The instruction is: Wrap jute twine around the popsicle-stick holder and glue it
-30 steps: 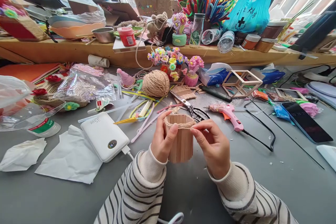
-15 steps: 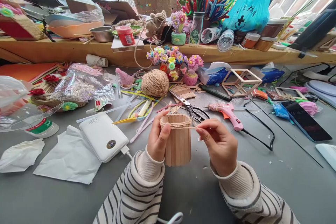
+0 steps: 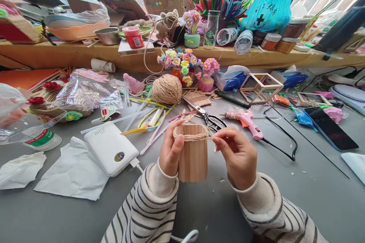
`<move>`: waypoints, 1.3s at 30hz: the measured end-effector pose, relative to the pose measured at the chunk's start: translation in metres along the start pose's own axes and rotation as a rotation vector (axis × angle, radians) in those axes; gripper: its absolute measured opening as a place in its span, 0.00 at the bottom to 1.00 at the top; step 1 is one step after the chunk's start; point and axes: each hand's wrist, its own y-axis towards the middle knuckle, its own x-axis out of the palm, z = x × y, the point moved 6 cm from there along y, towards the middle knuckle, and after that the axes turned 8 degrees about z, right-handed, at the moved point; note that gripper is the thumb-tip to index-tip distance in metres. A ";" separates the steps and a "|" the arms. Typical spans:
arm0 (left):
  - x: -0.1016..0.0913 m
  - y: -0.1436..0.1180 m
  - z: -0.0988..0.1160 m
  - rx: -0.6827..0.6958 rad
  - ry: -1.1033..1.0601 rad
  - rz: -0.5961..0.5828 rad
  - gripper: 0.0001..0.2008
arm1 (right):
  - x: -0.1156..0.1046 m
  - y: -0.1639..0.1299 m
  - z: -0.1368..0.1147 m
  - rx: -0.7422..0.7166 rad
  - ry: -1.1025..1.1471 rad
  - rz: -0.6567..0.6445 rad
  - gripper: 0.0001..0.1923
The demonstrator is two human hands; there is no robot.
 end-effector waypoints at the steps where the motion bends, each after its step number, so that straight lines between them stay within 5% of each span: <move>1: 0.000 0.000 0.000 -0.004 -0.005 0.003 0.25 | 0.000 0.000 0.000 -0.001 -0.004 -0.003 0.03; 9: 0.011 -0.009 -0.001 -0.213 -0.194 -0.068 0.25 | 0.001 -0.001 -0.005 0.001 0.015 -0.015 0.03; 39: 0.020 -0.013 -0.002 -0.449 -0.386 -0.178 0.29 | 0.005 0.002 -0.017 -0.049 0.020 -0.030 0.03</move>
